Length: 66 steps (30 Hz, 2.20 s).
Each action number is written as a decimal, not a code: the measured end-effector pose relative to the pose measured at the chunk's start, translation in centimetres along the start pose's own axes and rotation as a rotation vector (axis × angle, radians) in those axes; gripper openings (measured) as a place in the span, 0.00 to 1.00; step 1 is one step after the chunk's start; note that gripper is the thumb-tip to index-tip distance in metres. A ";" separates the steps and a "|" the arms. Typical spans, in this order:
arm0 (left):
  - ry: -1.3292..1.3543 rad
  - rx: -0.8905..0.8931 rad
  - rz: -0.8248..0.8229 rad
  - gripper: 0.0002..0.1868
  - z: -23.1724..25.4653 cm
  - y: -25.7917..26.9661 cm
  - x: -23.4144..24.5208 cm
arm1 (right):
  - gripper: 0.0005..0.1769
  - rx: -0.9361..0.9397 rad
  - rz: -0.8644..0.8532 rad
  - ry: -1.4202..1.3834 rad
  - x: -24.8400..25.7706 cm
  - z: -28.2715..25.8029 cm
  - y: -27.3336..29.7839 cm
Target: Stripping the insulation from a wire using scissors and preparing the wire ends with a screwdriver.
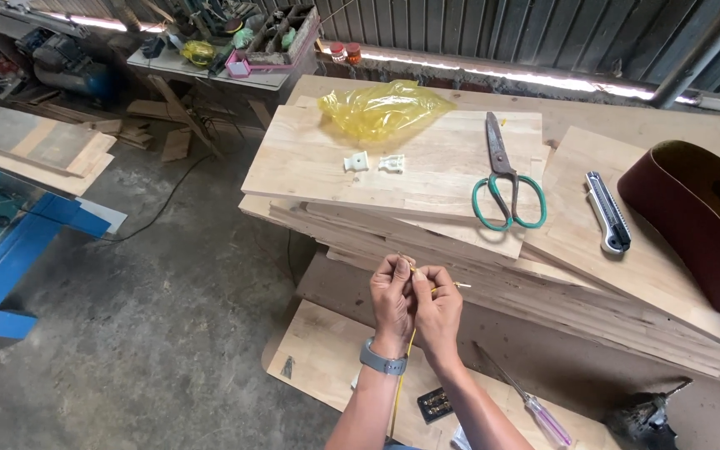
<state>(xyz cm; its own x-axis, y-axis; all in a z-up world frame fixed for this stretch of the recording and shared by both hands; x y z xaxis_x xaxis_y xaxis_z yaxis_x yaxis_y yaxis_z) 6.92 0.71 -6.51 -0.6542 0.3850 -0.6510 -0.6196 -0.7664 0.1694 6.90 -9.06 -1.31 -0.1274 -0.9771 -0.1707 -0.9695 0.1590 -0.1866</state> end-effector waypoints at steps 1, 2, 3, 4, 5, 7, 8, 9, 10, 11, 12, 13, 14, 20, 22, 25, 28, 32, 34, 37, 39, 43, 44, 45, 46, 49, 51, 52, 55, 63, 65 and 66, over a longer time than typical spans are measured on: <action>0.002 0.001 -0.001 0.09 -0.1 -0.2 0.2 | 0.08 0.002 0.000 0.001 -0.1 -0.1 0.0; -0.005 0.019 0.000 0.09 -0.2 -0.4 0.3 | 0.08 0.008 -0.005 0.006 -0.1 -0.2 -0.1; -0.011 0.038 -0.002 0.09 -0.4 -0.7 0.4 | 0.08 0.017 -0.009 0.012 -0.2 -0.4 -0.2; -0.009 0.040 -0.005 0.09 -0.3 -0.8 0.2 | 0.08 0.021 -0.006 0.013 -0.2 -0.4 -0.3; -0.018 0.062 -0.027 0.09 -0.2 -0.8 -0.2 | 0.08 0.029 -0.008 0.018 -0.3 -0.6 -0.5; -0.026 0.087 -0.051 0.08 -0.1 -1.0 -0.4 | 0.08 0.038 -0.006 0.026 -0.3 -0.8 -0.6; -0.033 0.107 -0.084 0.09 -0.2 -1.1 -0.5 | 0.08 0.044 -0.008 0.033 -0.3 -0.9 -0.6; -0.043 0.129 -0.118 0.09 -0.3 -1.1 -0.6 | 0.08 0.049 -0.008 0.041 -0.3 -1.0 -0.6; -0.044 0.135 -0.122 0.09 -0.5 -1.3 -0.5 | 0.08 0.049 -0.002 0.044 -0.3 -1.1 -0.6; -0.033 0.145 -0.137 0.09 -0.8 -1.3 -0.6 | 0.08 0.054 -0.001 0.052 -0.3 -1.1 -0.7; -0.023 0.154 -0.152 0.09 -1.1 -1.4 -0.6 | 0.08 0.059 -0.001 0.059 -0.2 -1.2 -0.7; -0.024 0.162 -0.156 0.09 -0.5 -0.9 -1.2 | 0.08 0.058 0.006 0.063 -0.3 -1.3 -0.6; -0.033 0.120 -0.155 0.08 0.3 -0.4 -1.7 | 0.08 0.061 0.007 0.071 -0.4 -1.4 -0.5; -0.025 0.038 -0.136 0.07 2.0 1.2 -3.1 | 0.08 0.081 0.007 0.099 -0.3 -1.9 -0.1; -0.021 0.033 -0.127 0.06 2.7 1.4 -3.2 | 0.08 0.086 0.000 0.105 -0.3 -2.0 0.0; -0.004 0.008 -0.157 0.07 2.5 1.3 -2.9 | 0.09 0.094 -0.012 0.114 0.0 -2.1 0.2; 0.038 0.010 -0.172 0.07 3.3 1.5 -2.8 | 0.09 0.104 -0.027 0.122 0.4 -2.4 0.5; 0.117 0.017 -0.283 0.04 4.2 1.9 -3.1 | 0.09 0.112 -0.059 0.097 0.2 -3.2 0.5; 0.108 -0.002 -0.286 0.04 4.3 2.0 -3.2 | 0.09 0.110 -0.072 0.071 0.1 -3.4 0.4; 0.100 0.000 -0.284 0.04 3.5 2.0 -2.5 | 0.08 0.070 -0.058 0.033 0.3 -2.9 0.3; 0.088 0.005 -0.278 0.05 3.0 2.0 -2.2 | 0.11 0.011 -0.049 -0.008 0.4 -2.4 0.0; 0.075 0.007 -0.275 0.05 2.1 1.8 -1.9 | 0.10 -0.015 -0.057 -0.047 0.5 -2.8 0.1; 0.069 0.011 -0.273 0.05 1.9 1.9 -1.5 | 0.10 -0.024 -0.055 -0.069 0.5 -2.8 0.2; 0.062 0.014 -0.272 0.06 1.7 1.9 -1.2 | 0.10 -0.033 -0.051 -0.092 0.5 -2.8 0.2; 0.061 0.014 -0.275 0.06 1.4 1.9 -1.0 | 0.10 -0.032 -0.050 -0.094 0.6 -2.8 0.2; 0.045 0.022 -0.268 0.06 0.7 1.9 -0.3 | 0.10 -0.027 -0.037 -0.079 0.5 -3.3 0.2; 0.031 0.029 -0.265 0.07 0.2 2.0 0.2 | 0.11 0.033 -0.010 -0.020 0.6 -4.2 0.3; 0.030 0.028 -0.267 0.07 0.1 1.9 0.3 | 0.11 0.034 -0.008 -0.022 0.5 -4.0 0.4; 0.012 0.039 -0.270 0.08 -0.5 1.7 0.6 | 0.10 -0.019 0.012 -0.078 0.4 -3.5 0.5; -0.028 0.062 -0.261 0.09 -1.9 0.0 0.4 | 0.12 -0.276 0.006 -0.184 -0.7 -2.7 -0.7; -0.036 0.067 -0.260 0.10 -2.2 -0.7 0.1 | 0.11 -0.294 0.005 -0.211 -0.7 -0.9 -1.4; -0.043 0.071 -0.259 0.10 -2.3 -1.2 0.0 | 0.11 -0.313 0.004 -0.239 -0.7 0.0 -1.7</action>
<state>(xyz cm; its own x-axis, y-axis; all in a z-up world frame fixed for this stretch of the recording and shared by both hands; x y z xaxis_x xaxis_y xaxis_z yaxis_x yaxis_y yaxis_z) 8.64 0.41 -8.35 -0.4866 0.5865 -0.6475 -0.7968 -0.6019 0.0535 8.67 -8.65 -0.82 -0.1150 -0.9101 -0.3980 -0.9907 0.0759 0.1128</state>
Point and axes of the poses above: each hand's wrist, its own y-axis away from the middle knuckle, its own x-axis out of the back of the hand, z = x × y, the point moved 5 cm from there along -y, towards the middle knuckle, and after that the axes turned 13 degrees about z, right-handed, at the moved point
